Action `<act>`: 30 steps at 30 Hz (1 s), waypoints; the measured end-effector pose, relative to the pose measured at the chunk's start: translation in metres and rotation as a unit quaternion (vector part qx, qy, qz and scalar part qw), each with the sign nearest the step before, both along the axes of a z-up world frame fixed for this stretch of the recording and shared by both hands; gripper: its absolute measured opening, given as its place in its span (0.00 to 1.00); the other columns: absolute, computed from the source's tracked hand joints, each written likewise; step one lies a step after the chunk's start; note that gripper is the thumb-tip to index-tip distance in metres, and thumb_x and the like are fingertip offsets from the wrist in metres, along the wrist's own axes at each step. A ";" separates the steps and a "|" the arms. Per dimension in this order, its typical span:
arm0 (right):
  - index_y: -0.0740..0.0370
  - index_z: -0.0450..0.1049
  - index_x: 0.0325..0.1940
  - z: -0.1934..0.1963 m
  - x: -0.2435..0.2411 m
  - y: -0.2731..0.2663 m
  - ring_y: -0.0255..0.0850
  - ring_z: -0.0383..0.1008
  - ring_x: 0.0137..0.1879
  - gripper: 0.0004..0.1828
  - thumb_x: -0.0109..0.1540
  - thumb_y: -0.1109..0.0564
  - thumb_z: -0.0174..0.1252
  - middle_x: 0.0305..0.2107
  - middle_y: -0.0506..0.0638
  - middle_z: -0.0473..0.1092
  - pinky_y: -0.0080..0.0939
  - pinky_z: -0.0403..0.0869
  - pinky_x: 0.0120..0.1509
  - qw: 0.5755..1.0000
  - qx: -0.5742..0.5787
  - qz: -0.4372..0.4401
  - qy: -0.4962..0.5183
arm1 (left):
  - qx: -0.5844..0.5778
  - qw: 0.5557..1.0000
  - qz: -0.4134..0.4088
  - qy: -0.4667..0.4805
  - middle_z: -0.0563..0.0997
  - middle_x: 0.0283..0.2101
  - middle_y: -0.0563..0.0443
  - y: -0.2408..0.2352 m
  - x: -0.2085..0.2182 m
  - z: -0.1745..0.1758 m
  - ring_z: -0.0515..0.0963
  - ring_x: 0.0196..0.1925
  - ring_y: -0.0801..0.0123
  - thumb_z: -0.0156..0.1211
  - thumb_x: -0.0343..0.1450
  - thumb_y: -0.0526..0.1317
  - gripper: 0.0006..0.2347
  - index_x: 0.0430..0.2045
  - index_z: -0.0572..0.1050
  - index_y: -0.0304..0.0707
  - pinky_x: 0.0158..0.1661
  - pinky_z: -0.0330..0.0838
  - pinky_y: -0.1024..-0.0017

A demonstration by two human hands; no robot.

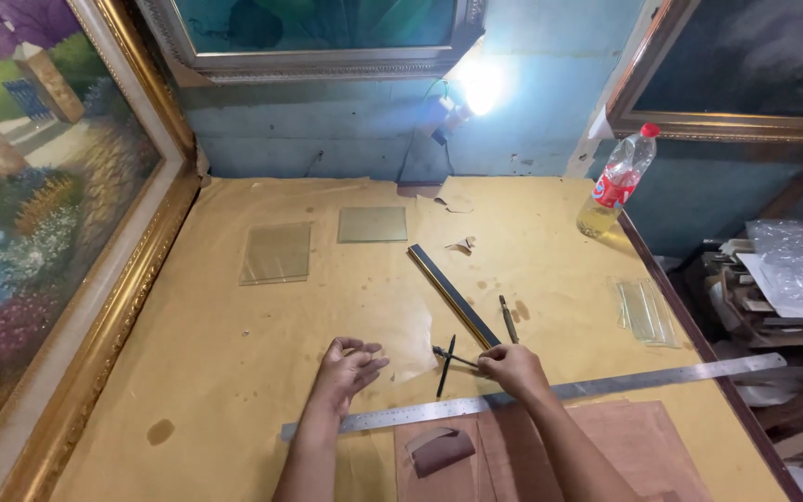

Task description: Measuring and scoring small rectangular glass sheets on a workbench using a metal ruler and a glass cutter.

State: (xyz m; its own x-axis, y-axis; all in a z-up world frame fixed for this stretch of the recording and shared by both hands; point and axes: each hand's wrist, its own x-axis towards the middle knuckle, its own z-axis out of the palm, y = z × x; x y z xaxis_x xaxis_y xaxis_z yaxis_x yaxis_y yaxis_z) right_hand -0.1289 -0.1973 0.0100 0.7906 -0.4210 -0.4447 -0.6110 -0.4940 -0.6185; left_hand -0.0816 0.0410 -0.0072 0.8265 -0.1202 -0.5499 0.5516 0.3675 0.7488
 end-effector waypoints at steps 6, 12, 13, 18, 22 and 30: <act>0.57 0.72 0.37 -0.033 0.010 -0.051 0.35 0.65 0.28 0.08 0.56 0.54 0.52 0.27 0.47 0.70 0.33 0.61 0.26 0.973 0.177 -0.137 -0.055 | -0.025 0.999 -0.014 -0.039 0.71 0.36 0.39 -0.013 -0.001 0.013 0.75 0.38 0.57 0.52 0.60 0.22 0.13 0.32 0.60 0.34 0.43 0.72 0.66; 0.57 0.72 0.38 -0.093 0.014 -0.157 0.36 0.67 0.27 0.08 0.54 0.61 0.55 0.22 0.49 0.68 0.35 0.67 0.30 0.909 0.244 -0.300 -0.153 | -0.045 0.997 -0.051 -0.044 0.69 0.40 0.40 -0.048 -0.003 -0.009 0.76 0.39 0.53 0.46 0.62 0.23 0.14 0.40 0.64 0.35 0.39 0.71 0.65; 0.57 0.72 0.35 -0.108 0.014 -0.184 0.37 0.68 0.24 0.05 0.55 0.62 0.55 0.20 0.50 0.67 0.34 0.68 0.27 0.898 0.223 -0.336 -0.176 | -0.028 0.997 -0.056 -0.054 0.70 0.43 0.42 -0.054 -0.005 -0.009 0.75 0.40 0.58 0.46 0.62 0.22 0.14 0.39 0.65 0.36 0.38 0.71 0.65; 0.57 0.73 0.38 -0.088 -0.008 -0.273 0.40 0.68 0.23 0.11 0.51 0.59 0.58 0.21 0.54 0.70 0.37 0.69 0.24 0.903 0.034 -0.397 -0.159 | -0.007 0.997 -0.077 -0.008 0.72 0.42 0.35 -0.076 -0.016 -0.009 0.76 0.39 0.49 0.45 0.66 0.25 0.12 0.42 0.64 0.34 0.44 0.68 0.63; 0.48 0.77 0.36 -0.084 -0.002 -0.325 0.44 0.73 0.41 0.10 0.52 0.51 0.56 0.35 0.45 0.74 0.39 0.69 0.45 0.944 -0.167 -0.283 -0.029 | -0.019 0.996 -0.081 0.018 0.71 0.44 0.34 -0.095 -0.006 -0.046 0.75 0.42 0.44 0.49 0.65 0.27 0.14 0.44 0.63 0.35 0.42 0.67 0.63; 0.49 0.75 0.42 -0.022 -0.003 -0.292 0.43 0.71 0.37 0.13 0.58 0.50 0.48 0.38 0.46 0.73 0.40 0.68 0.35 0.964 -0.113 -0.242 -0.001 | 0.027 0.999 -0.035 -0.013 0.74 0.41 0.33 -0.137 -0.007 -0.063 0.77 0.38 0.45 0.49 0.64 0.24 0.12 0.38 0.65 0.34 0.38 0.68 0.63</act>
State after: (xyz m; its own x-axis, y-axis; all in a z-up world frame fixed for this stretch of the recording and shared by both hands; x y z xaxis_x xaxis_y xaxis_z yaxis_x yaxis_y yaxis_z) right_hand -0.1320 -0.4896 -0.0118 0.4780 -0.8263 -0.2978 -0.8030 -0.2736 -0.5295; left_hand -0.0885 -0.0962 -0.0703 0.8312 -0.1501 -0.5353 0.5547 0.2875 0.7808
